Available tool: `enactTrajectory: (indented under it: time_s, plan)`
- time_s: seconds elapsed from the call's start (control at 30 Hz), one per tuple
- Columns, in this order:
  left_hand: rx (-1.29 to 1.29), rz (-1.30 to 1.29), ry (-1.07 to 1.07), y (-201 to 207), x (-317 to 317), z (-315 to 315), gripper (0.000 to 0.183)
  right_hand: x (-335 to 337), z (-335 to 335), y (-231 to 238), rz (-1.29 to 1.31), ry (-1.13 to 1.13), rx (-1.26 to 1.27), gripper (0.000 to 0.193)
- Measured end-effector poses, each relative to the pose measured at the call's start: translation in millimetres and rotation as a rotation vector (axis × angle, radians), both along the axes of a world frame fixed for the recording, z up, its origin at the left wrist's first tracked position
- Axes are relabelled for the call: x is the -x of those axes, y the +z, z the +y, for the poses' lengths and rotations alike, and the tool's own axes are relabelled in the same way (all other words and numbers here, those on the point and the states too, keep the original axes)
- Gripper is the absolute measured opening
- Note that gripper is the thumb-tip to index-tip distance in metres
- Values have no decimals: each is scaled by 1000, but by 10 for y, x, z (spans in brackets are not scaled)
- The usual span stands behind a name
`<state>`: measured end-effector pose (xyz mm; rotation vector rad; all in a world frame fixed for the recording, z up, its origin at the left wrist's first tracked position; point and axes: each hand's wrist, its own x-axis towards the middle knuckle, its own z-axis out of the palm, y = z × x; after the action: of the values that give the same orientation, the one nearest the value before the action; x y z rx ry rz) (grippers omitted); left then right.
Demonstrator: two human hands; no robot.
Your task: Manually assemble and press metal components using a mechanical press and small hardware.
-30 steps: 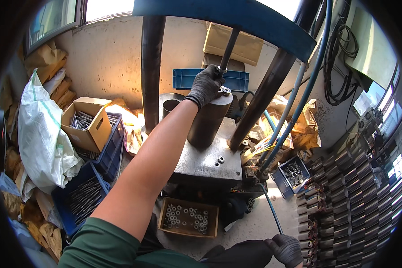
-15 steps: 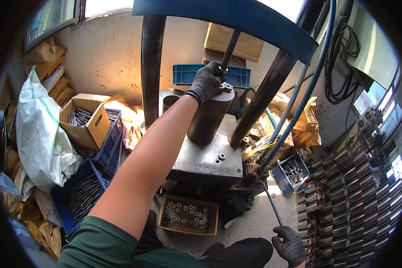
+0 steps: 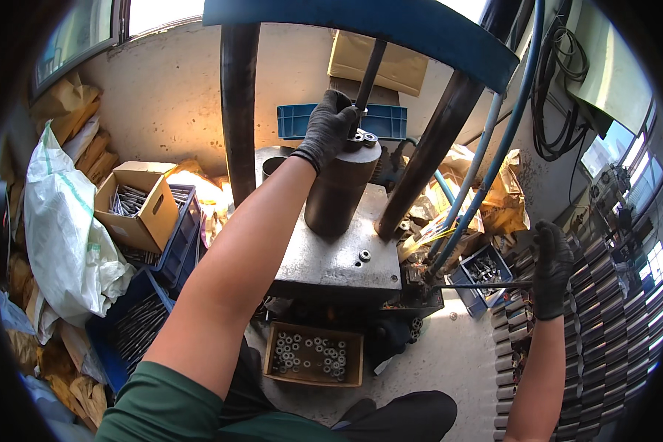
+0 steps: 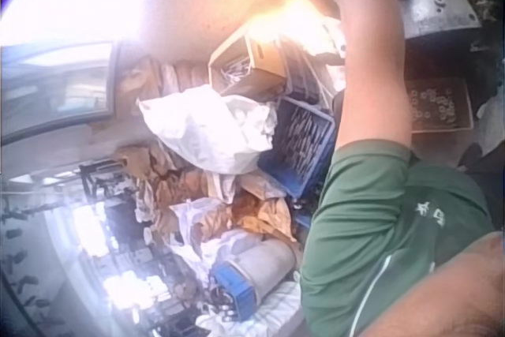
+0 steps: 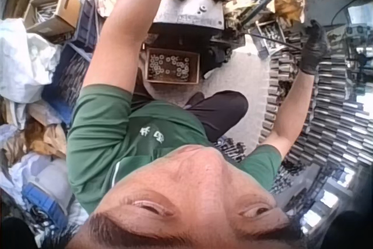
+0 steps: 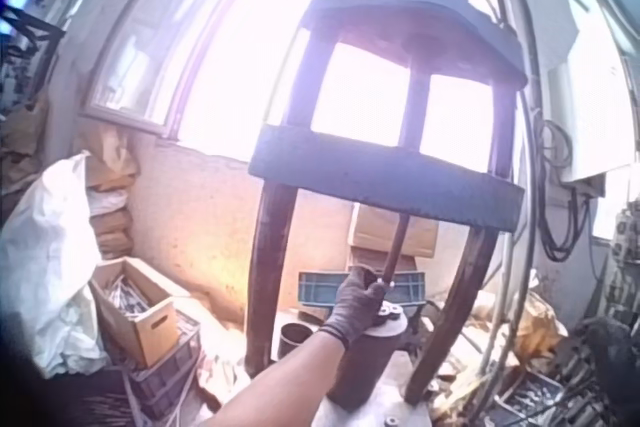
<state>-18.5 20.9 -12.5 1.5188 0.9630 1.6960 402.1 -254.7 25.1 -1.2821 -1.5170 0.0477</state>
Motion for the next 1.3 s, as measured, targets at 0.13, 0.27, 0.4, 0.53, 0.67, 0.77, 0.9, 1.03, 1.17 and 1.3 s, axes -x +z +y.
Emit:
enactTrajectory:
  time_s: [0.13,0.27,0.4,0.53,0.67,0.77,0.9,1.03,1.17,1.3]
  plan:
    - [-17,-58,-70,-94,136,30,23,368,-443,-172,-261,-169,211,27]
    - [-31,65,-123,-80,90,174,33,315,-1538,-721,-407,57,794,31]
    - [11,173,-135,5,62,82,30,590,-2041,-1226,-655,133,977,23]
    - [36,118,-178,-24,47,139,29,562,-1981,-1164,-692,151,981,22]
    - [23,82,-183,-95,113,198,32,642,-1794,-920,-614,96,938,24]
    - [41,68,-189,-78,68,155,31,575,-1714,-789,-516,81,900,28]
    - [57,59,-192,-60,64,156,31,577,-1682,-698,-537,46,830,30]
    - [56,52,-192,-75,116,209,30,608,-1740,-753,-641,73,880,28]
    - [66,43,-201,-61,58,163,30,491,-1773,-861,-656,154,982,29]
    - [77,53,-193,-58,125,147,30,573,-1696,-765,-536,107,876,30]
